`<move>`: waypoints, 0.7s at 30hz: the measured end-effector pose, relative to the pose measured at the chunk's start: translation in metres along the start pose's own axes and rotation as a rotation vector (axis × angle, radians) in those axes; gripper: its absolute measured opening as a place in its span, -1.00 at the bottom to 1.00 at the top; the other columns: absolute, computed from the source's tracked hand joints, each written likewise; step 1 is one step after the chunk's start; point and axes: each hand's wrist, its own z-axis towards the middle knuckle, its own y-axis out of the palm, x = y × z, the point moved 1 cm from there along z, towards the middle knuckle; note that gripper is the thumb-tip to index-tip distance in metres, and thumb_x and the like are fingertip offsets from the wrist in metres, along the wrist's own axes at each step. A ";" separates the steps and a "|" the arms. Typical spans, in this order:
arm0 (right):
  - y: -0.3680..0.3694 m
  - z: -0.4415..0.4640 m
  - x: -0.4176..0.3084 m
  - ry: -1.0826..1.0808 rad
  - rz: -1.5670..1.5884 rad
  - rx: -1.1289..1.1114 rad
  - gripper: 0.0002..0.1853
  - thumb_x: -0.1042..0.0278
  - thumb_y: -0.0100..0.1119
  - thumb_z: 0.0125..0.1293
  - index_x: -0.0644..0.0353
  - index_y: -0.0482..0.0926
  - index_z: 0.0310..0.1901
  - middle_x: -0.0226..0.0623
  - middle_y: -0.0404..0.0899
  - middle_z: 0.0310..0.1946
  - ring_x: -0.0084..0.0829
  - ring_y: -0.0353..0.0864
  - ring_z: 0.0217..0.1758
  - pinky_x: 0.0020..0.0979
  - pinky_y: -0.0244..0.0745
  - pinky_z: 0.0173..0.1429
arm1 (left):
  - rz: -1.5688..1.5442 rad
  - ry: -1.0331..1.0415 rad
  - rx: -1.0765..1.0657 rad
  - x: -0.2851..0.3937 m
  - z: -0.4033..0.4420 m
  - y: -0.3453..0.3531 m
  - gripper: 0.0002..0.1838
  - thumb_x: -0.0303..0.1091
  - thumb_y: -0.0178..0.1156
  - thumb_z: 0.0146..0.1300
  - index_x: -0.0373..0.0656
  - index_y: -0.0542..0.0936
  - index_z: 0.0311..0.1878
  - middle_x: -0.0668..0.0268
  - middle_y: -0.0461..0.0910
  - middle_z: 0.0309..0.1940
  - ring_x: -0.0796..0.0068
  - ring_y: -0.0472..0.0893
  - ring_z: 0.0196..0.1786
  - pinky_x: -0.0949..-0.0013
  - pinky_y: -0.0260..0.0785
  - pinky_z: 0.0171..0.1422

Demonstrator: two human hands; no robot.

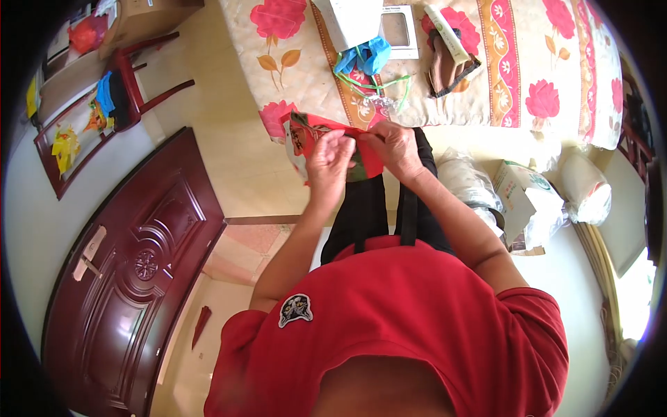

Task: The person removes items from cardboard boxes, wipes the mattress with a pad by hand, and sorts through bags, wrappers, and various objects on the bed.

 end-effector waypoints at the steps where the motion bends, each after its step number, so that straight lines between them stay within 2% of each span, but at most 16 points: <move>1: 0.001 -0.003 -0.013 -0.052 -0.025 0.012 -0.79 0.28 0.25 0.05 0.24 0.53 -0.53 -0.14 0.54 -0.54 -0.16 0.57 -0.44 -0.25 0.44 -0.35 | 0.016 0.034 0.023 -0.002 -0.001 0.006 -0.69 -0.39 0.23 0.19 -0.25 0.44 -0.04 0.35 0.53 -0.30 0.66 0.52 -0.30 0.59 0.47 -0.36; 2: 0.003 -0.005 -0.017 -0.077 -0.026 0.005 -0.78 0.28 0.25 0.05 0.25 0.51 -0.55 -0.13 0.52 -0.55 -0.14 0.56 -0.42 -0.24 0.43 -0.33 | 0.030 0.067 0.045 -0.003 0.000 0.009 -0.69 -0.39 0.23 0.19 -0.28 0.43 -0.04 0.34 0.53 -0.30 0.66 0.52 -0.30 0.59 0.47 -0.37; 6: 0.003 -0.019 -0.029 -0.119 -0.009 -0.069 -0.75 0.28 0.23 0.06 0.26 0.46 -0.58 -0.12 0.46 -0.56 -0.10 0.50 -0.37 -0.20 0.39 -0.26 | -0.109 -0.042 0.081 0.009 -0.011 0.007 -0.75 -0.42 0.24 0.17 -0.29 0.42 -0.16 0.34 0.51 -0.37 0.64 0.53 -0.36 0.56 0.48 -0.37; 7: 0.001 -0.023 -0.033 -0.153 -0.024 -0.082 -0.75 0.27 0.23 0.06 0.25 0.46 -0.58 -0.12 0.46 -0.57 -0.11 0.50 -0.37 -0.20 0.39 -0.25 | -0.059 -0.057 0.040 0.010 -0.012 0.002 -0.78 -0.37 0.20 0.22 -0.24 0.43 -0.16 0.32 0.51 -0.30 0.57 0.55 -0.28 0.47 0.50 -0.30; 10: 0.001 -0.033 -0.038 -0.269 -0.078 -0.079 -0.76 0.26 0.22 0.06 0.23 0.48 -0.57 -0.16 0.46 -0.58 -0.14 0.50 -0.36 -0.21 0.40 -0.24 | -0.063 -0.146 0.066 0.022 -0.021 -0.002 -0.78 -0.36 0.19 0.22 -0.23 0.43 -0.15 0.33 0.51 -0.31 0.58 0.54 -0.30 0.45 0.51 -0.31; 13: -0.004 -0.042 -0.045 -0.368 -0.123 -0.048 -0.79 0.25 0.21 0.06 0.20 0.50 -0.55 -0.20 0.46 -0.57 -0.17 0.50 -0.34 -0.22 0.41 -0.24 | -0.036 -0.106 0.050 0.031 -0.033 0.001 -0.79 -0.39 0.17 0.24 -0.24 0.43 -0.13 0.33 0.51 -0.28 0.59 0.53 -0.27 0.47 0.48 -0.25; 16: -0.008 -0.053 -0.054 -0.424 -0.196 -0.020 -0.82 0.27 0.20 0.07 0.20 0.52 -0.50 -0.22 0.47 -0.50 -0.19 0.50 -0.32 -0.22 0.43 -0.25 | 0.085 0.123 0.003 0.019 -0.037 -0.003 -0.72 -0.39 0.18 0.22 -0.30 0.40 -0.07 0.25 0.51 -0.21 0.54 0.52 -0.16 0.50 0.40 -0.06; 17: -0.010 -0.058 -0.056 -0.437 -0.228 -0.011 -0.83 0.27 0.20 0.07 0.20 0.52 -0.48 -0.22 0.47 -0.47 -0.19 0.50 -0.31 -0.22 0.44 -0.25 | 0.087 0.058 -0.006 0.016 -0.039 -0.005 -0.67 -0.50 0.15 0.19 -0.32 0.37 0.01 0.22 0.49 -0.12 0.52 0.48 -0.05 0.49 0.31 0.07; 20: -0.011 -0.075 -0.062 -0.363 -0.135 -0.064 -0.82 0.29 0.20 0.07 0.23 0.51 -0.45 -0.17 0.48 -0.37 -0.19 0.52 -0.26 -0.24 0.47 -0.23 | -0.011 -0.075 -0.053 0.026 -0.047 -0.003 -0.58 -0.60 0.09 0.14 -0.33 0.32 0.11 0.23 0.49 -0.06 0.52 0.48 -0.04 0.49 0.31 0.08; 21: -0.009 -0.079 -0.061 -0.415 -0.071 -0.034 -0.81 0.32 0.21 0.04 0.27 0.49 -0.41 -0.11 0.48 -0.32 -0.14 0.54 -0.24 -0.21 0.49 -0.22 | -0.043 -0.084 -0.084 0.027 -0.048 -0.002 -0.52 -0.67 0.01 0.09 -0.34 0.33 0.15 0.24 0.50 -0.05 0.56 0.49 -0.07 0.49 0.33 0.05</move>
